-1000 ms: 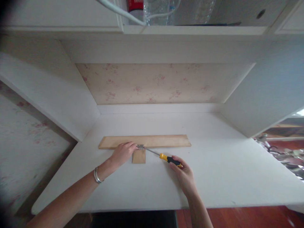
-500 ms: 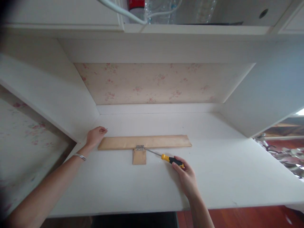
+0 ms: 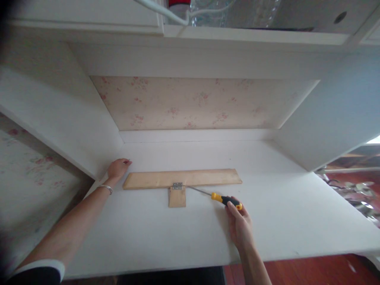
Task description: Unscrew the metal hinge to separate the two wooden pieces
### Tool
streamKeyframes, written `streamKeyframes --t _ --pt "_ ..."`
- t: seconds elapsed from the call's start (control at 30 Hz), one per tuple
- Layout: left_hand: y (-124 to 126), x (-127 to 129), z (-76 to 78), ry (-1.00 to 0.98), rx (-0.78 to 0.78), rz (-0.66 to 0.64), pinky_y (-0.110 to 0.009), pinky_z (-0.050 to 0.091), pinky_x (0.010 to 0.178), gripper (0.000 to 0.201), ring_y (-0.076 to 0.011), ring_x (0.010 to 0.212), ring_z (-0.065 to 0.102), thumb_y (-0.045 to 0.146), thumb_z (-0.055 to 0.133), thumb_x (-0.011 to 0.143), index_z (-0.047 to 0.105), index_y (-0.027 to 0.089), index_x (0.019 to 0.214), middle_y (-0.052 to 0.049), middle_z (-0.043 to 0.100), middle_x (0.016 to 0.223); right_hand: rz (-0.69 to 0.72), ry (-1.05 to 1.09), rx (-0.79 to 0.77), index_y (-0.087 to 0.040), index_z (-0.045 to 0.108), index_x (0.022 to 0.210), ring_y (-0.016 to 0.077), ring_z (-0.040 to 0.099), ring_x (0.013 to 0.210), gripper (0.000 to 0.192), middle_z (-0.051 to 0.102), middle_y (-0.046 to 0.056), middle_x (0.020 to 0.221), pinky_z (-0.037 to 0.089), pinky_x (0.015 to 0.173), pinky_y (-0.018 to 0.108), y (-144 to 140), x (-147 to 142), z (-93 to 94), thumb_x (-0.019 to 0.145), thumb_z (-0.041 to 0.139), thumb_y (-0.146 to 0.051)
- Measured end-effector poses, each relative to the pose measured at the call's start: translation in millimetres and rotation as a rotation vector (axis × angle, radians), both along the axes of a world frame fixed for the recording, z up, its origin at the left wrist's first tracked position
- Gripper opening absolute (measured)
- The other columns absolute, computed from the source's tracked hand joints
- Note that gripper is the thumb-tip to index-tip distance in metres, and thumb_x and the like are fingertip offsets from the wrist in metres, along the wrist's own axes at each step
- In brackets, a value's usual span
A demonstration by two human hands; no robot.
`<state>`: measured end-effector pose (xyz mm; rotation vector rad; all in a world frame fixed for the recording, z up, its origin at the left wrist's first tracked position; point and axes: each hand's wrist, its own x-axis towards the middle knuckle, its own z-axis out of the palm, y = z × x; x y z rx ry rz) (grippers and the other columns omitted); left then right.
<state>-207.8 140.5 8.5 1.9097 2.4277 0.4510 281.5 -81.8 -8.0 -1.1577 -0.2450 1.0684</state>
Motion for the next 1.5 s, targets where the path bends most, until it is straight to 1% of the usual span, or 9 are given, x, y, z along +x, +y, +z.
streamKeyframes --t 0.2,0.33,0.43,0.57,0.67,0.77,0.9,1.13,1.5 --pt "-3.9 -11.9 -3.0 -0.146 0.089 0.053 -0.033 0.046 0.077 0.033 -0.0261 0.091 0.064 0.040 0.050 0.084 0.070 0.019 0.099 -0.010 0.070 0.101 -0.058 0.137 0.104 -0.023 0.067 0.090 0.0077 0.061 0.079 0.022 0.065 -0.003 0.093 0.054 0.066 0.017 18.0 0.5 18.3 0.072 0.073 -0.034" --pt "-28.8 -6.4 3.5 -0.323 0.204 0.090 -0.031 0.046 0.078 0.033 -0.0214 0.084 0.065 0.036 0.047 0.084 0.068 0.017 0.100 -0.009 0.070 0.100 -0.025 0.087 0.164 -0.024 0.064 0.089 0.0109 0.061 0.079 0.021 0.061 -0.003 0.091 0.055 0.073 0.029 40.0 -14.4 58.8 0.074 0.071 -0.036" --pt "-67.0 17.9 10.8 -0.498 0.241 0.051 -0.027 0.047 0.072 0.034 -0.0178 0.074 0.064 0.039 0.050 0.081 0.066 0.018 0.102 -0.006 0.070 0.094 0.077 -0.010 0.302 -0.024 0.061 0.091 0.0082 0.056 0.066 0.020 0.058 -0.004 0.088 0.050 0.057 0.023 56.7 -34.5 95.9 0.076 0.069 -0.035" --pt "-127.1 74.0 15.4 -0.714 -0.018 -0.081 -0.025 0.046 0.061 0.036 -0.0176 0.067 0.062 0.047 0.053 0.078 0.066 0.019 0.095 -0.004 0.069 0.079 0.168 -0.140 0.408 -0.022 0.057 0.086 0.0056 0.049 0.054 0.016 0.053 -0.004 0.078 0.040 0.046 0.019 74.7 -69.4 133.7 0.081 0.065 -0.035" --pt "-158.3 119.8 12.6 -0.950 -0.259 -0.173 -0.023 0.041 0.048 0.038 -0.0148 0.060 0.060 0.048 0.055 0.076 0.065 0.019 0.098 -0.006 0.069 0.085 0.206 -0.217 0.468 -0.021 0.052 0.080 0.0053 0.044 0.047 0.021 0.049 -0.005 0.069 0.036 0.042 0.019 85.5 -96.8 147.1 0.081 0.064 -0.038" --pt "-168.1 154.7 8.7 -1.129 -0.367 -0.149 -0.022 0.034 0.039 0.042 -0.0112 0.052 0.056 0.047 0.057 0.074 0.062 0.017 0.104 -0.008 0.067 0.096 0.216 -0.253 0.504 -0.022 0.048 0.079 0.0057 0.042 0.043 0.024 0.047 -0.006 0.064 0.033 0.039 0.020 95.8 -119.1 150.1 0.080 0.065 -0.039" --pt "-158.7 178.0 6.9 -1.268 -0.426 -0.110 -0.020 0.033 0.038 0.046 -0.0090 0.044 0.049 0.044 0.059 0.074 0.059 0.014 0.109 -0.003 0.064 0.071 0.180 -0.273 0.527 -0.022 0.047 0.078 0.0059 0.041 0.042 0.025 0.046 -0.007 0.059 0.032 0.038 0.020 109.8 -134.7 146.4 0.079 0.065 -0.039" --pt "-142.0 196.3 3.3 -1.373 -0.534 -0.117 -0.018 0.029 0.040 0.028 -0.0071 0.042 0.044 0.043 0.062 0.070 0.060 0.016 0.076 0.004 0.048 0.048 0.157 -0.323 0.518 -0.022 0.046 0.077 0.0060 0.041 0.041 0.027 0.046 -0.008 0.056 0.033 0.039 0.020 125.9 -142.4 135.0 0.078 0.066 -0.040" --pt "-132.5 203.9 -8.2 -1.412 -0.462 -0.114 -0.020 0.022 0.038 0.030 -0.0060 0.038 0.036 0.044 0.065 0.068 0.054 0.017 0.067 0.006 0.042 0.044 0.191 -0.429 0.488 -0.022 0.046 0.077 0.0070 0.042 0.041 0.029 0.045 -0.009 0.051 0.033 0.040 0.020 134.6 -149.4 121.6 0.079 0.064 -0.044"
